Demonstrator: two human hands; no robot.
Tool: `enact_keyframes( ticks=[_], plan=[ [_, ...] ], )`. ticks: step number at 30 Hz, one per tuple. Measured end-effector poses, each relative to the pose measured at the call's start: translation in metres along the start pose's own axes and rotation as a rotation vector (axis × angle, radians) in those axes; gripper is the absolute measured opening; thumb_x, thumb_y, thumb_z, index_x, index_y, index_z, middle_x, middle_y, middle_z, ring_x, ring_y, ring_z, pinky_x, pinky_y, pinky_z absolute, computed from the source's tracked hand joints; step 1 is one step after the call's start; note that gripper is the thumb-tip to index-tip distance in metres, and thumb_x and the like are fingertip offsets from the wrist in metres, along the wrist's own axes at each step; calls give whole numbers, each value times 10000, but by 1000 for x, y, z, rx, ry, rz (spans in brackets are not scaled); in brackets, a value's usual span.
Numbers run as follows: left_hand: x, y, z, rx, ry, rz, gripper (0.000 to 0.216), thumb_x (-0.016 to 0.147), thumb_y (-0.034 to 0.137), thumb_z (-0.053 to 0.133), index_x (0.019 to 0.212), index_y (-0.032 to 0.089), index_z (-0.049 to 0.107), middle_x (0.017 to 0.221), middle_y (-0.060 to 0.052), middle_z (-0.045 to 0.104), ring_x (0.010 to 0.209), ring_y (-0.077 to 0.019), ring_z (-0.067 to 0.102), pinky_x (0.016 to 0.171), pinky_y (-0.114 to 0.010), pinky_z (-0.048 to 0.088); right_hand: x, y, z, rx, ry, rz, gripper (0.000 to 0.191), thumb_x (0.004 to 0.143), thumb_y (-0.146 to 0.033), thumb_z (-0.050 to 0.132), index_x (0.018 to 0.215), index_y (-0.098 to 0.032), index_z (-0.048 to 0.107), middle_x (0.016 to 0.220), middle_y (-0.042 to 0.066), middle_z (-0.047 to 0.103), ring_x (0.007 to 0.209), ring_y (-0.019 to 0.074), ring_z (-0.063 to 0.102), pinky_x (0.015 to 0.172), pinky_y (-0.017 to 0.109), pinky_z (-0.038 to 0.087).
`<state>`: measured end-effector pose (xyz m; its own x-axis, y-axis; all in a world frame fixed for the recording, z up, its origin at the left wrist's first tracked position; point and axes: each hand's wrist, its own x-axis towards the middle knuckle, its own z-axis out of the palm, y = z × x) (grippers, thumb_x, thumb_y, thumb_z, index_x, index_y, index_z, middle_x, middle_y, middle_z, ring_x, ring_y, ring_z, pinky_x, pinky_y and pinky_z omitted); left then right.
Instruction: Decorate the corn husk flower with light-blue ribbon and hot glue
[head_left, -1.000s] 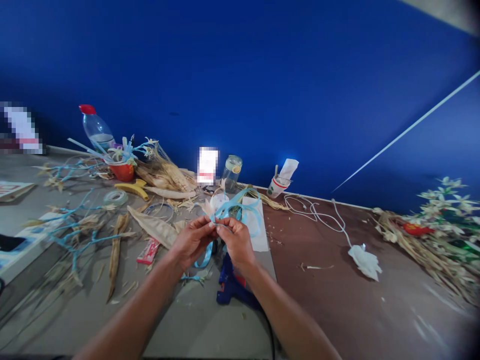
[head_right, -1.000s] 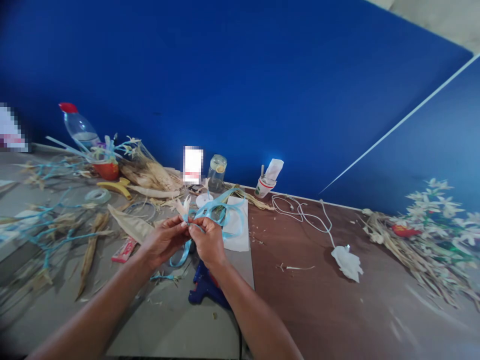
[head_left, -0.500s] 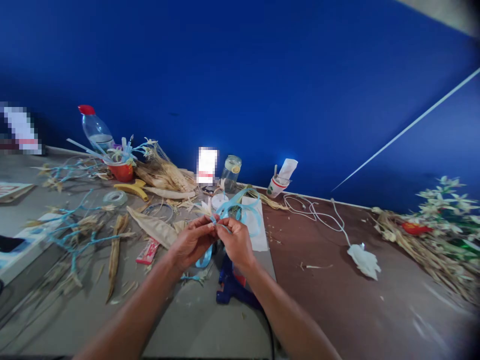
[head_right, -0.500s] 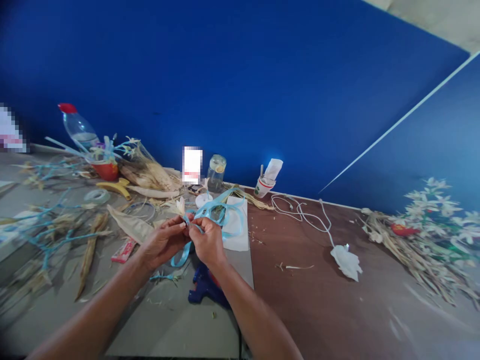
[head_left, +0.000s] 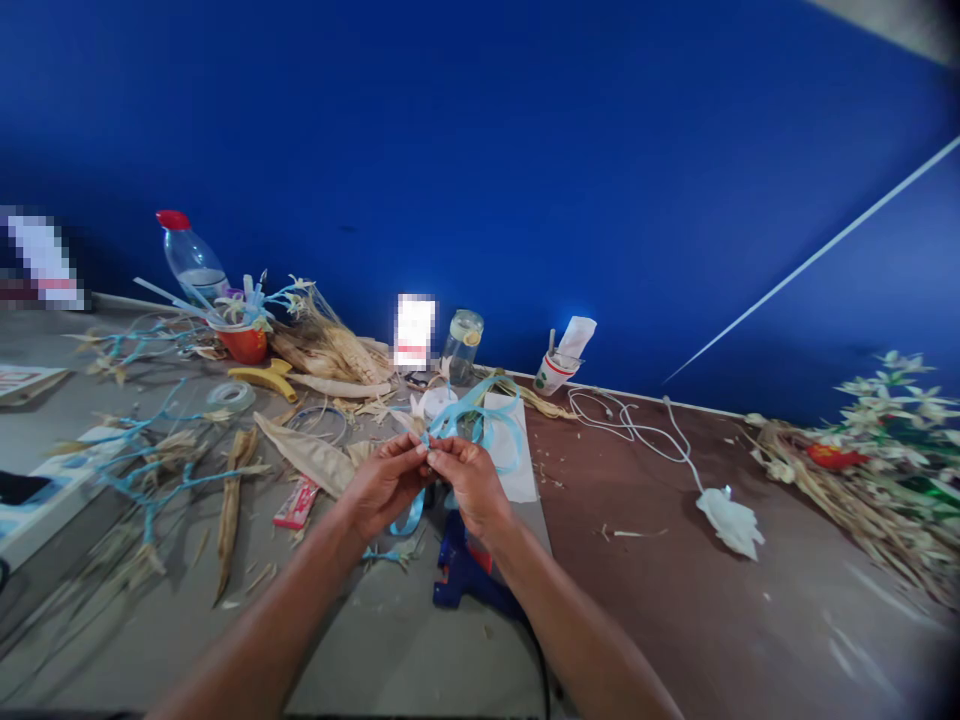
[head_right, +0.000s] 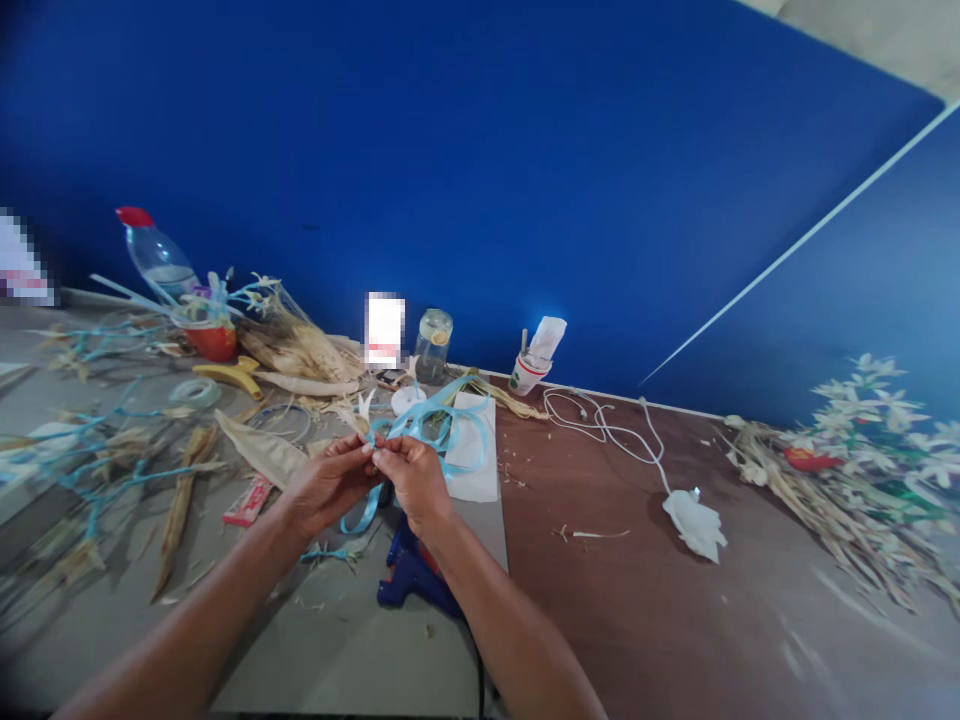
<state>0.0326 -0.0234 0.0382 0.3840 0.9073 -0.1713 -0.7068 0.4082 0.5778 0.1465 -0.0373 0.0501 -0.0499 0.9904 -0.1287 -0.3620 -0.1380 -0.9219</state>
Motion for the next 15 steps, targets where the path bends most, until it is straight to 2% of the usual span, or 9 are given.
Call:
enact_keyframes(
  ticks=[4, 7, 11, 15],
  plan=[
    [0, 1, -1, 18, -11, 5, 134, 619, 88, 721, 738, 104, 662, 645, -12, 620, 552, -70, 535, 605, -208, 466, 1, 2, -1, -46, 2, -8, 111, 597, -246, 652, 637, -170, 581, 570, -29, 588, 544, 98, 507, 620, 242, 407],
    [1, 5, -2, 59, -18, 40, 218, 605, 88, 722, 812, 124, 662, 679, -8, 626, 580, -75, 550, 621, -202, 458, 1, 2, -3, -160, 50, -53, 91, 629, -254, 610, 635, -174, 567, 561, -35, 565, 551, 102, 490, 596, 235, 385],
    [1, 7, -2, 155, 15, 144, 166, 619, 198, 743, 739, 132, 649, 631, -4, 613, 581, -83, 551, 620, -200, 447, 0, -2, -5, -446, 129, -162, 89, 670, -258, 552, 649, -174, 575, 601, -25, 581, 580, 112, 489, 604, 236, 387],
    [2, 4, 0, 235, 112, 188, 200, 606, 261, 761, 614, 123, 616, 545, 7, 581, 543, -80, 535, 599, -199, 441, -2, -1, -5, -720, 180, -277, 104, 702, -253, 513, 668, -179, 577, 628, -9, 601, 606, 135, 528, 627, 250, 405]
  ],
)
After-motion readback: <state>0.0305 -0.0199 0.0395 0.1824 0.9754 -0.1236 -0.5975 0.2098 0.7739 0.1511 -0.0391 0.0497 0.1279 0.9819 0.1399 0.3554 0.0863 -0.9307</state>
